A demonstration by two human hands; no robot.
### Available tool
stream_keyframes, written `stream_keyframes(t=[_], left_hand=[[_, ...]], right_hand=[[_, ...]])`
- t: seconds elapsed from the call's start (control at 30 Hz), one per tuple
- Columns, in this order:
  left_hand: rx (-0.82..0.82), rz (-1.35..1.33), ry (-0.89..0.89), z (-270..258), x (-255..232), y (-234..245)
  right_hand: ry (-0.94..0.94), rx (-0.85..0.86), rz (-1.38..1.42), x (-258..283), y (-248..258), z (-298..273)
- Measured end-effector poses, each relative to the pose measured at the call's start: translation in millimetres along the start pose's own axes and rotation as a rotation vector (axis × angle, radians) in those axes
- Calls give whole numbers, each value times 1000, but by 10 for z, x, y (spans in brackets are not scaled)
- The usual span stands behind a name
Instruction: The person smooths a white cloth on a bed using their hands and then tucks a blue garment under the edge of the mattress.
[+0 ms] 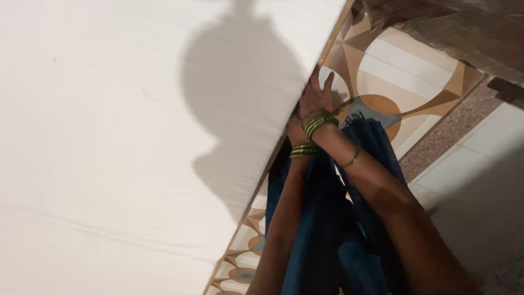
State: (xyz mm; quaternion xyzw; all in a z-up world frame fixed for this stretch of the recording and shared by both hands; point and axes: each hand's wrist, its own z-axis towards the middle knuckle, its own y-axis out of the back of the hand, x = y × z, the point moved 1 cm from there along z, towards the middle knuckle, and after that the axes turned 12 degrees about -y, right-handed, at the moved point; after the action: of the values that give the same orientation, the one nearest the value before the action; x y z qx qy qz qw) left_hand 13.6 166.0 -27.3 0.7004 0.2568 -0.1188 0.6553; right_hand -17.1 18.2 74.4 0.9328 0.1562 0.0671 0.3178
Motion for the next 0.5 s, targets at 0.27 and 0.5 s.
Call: stream_keyframes(t=[0.27,0.5], left_hand=[[-42,-178,10,-82,-366,589],[-81,-195,185,-320,-712,1217]], right_hand=[[50,90,-229,144,-245,-92],[3,47,-223,193,-421,69]])
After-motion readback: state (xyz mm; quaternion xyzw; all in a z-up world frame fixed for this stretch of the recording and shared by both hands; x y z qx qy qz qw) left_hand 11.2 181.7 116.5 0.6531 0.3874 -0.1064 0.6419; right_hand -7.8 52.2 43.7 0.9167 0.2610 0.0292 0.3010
